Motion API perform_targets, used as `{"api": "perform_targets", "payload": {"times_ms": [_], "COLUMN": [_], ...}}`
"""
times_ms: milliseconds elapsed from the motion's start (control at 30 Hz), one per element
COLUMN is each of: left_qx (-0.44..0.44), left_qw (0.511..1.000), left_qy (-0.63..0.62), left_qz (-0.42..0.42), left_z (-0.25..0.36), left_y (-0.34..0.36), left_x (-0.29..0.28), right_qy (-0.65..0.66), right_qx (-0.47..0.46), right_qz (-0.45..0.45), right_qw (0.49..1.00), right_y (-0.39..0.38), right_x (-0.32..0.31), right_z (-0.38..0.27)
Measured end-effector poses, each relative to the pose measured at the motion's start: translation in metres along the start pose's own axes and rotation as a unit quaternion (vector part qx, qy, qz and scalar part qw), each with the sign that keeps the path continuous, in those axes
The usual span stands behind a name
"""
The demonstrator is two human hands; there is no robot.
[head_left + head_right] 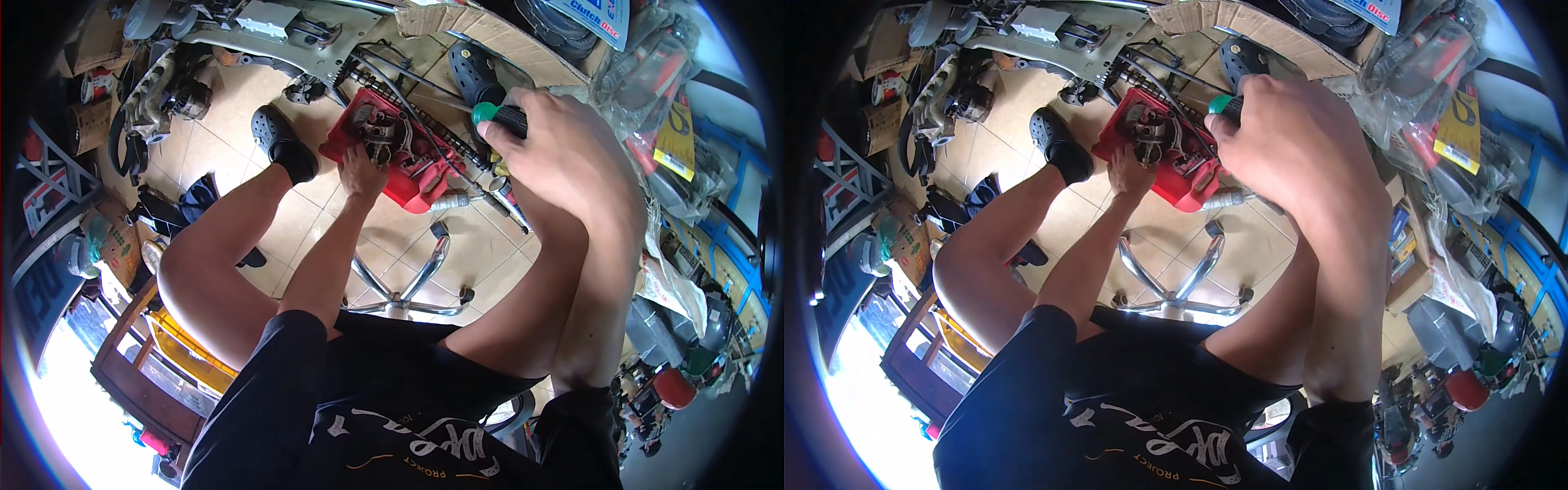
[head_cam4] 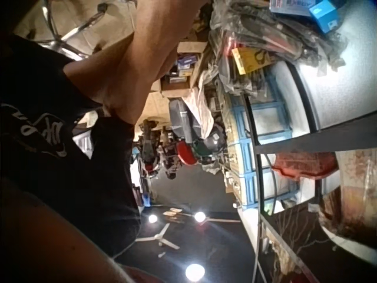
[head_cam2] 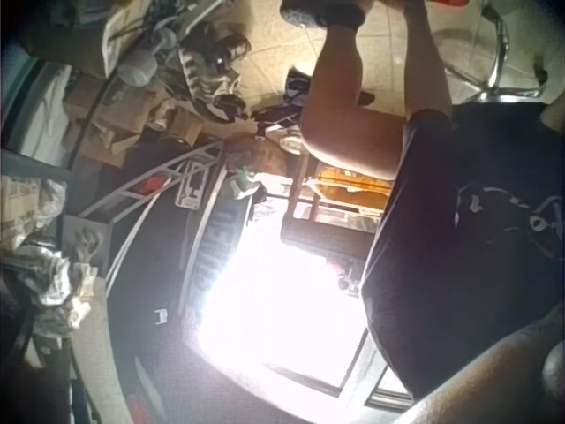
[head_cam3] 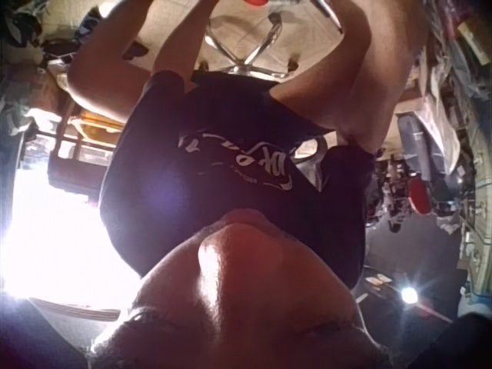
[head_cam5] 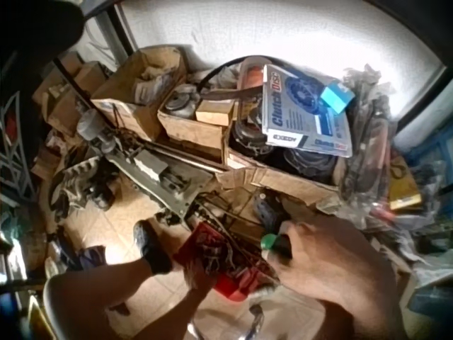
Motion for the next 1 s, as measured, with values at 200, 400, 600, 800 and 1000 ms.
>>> {"api": "perform_targets", "payload": {"times_ms": [200,400,600,800,1000], "left_qx": [-0.088,-0.081,-0.021,-0.075,-0.039], "left_qw": [0.995,0.994,0.999,0.958,0.722], "left_qy": [0.013,0.015,-0.044,-0.275,-0.684], "left_qz": [0.034,0.074,0.021,-0.009,-0.097], "left_z": [0.011,0.003,-0.007,-0.049,-0.056], "left_y": [0.007,0.012,0.009,0.002,0.031], "left_x": [0.022,0.036,0.001,-0.045,-0.192], "right_qy": [0.032,0.036,0.023,0.053,0.217], "right_qx": [0.042,0.031,0.021,0.013,0.014], "right_qz": [-0.047,-0.045,-0.028,-0.034,0.073], "right_qw": [0.997,0.998,0.999,0.998,0.973], "right_y": [0.004,0.004,0.004,0.013,0.017], "right_x": [-0.004,-0.004,0.001,-0.005,-0.023], "right_z": [-0.004,-0.007,-0.004,-0.013,-0.025]}}
Point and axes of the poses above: each hand's wrist, its own y-axis towards the middle knuckle, its own x-axis out of the palm, z = x × y, the point moved 4 cm from there along y, towards the middle knuckle, and after that the axes turned 12 degrees about y, right-handed, at the moved point
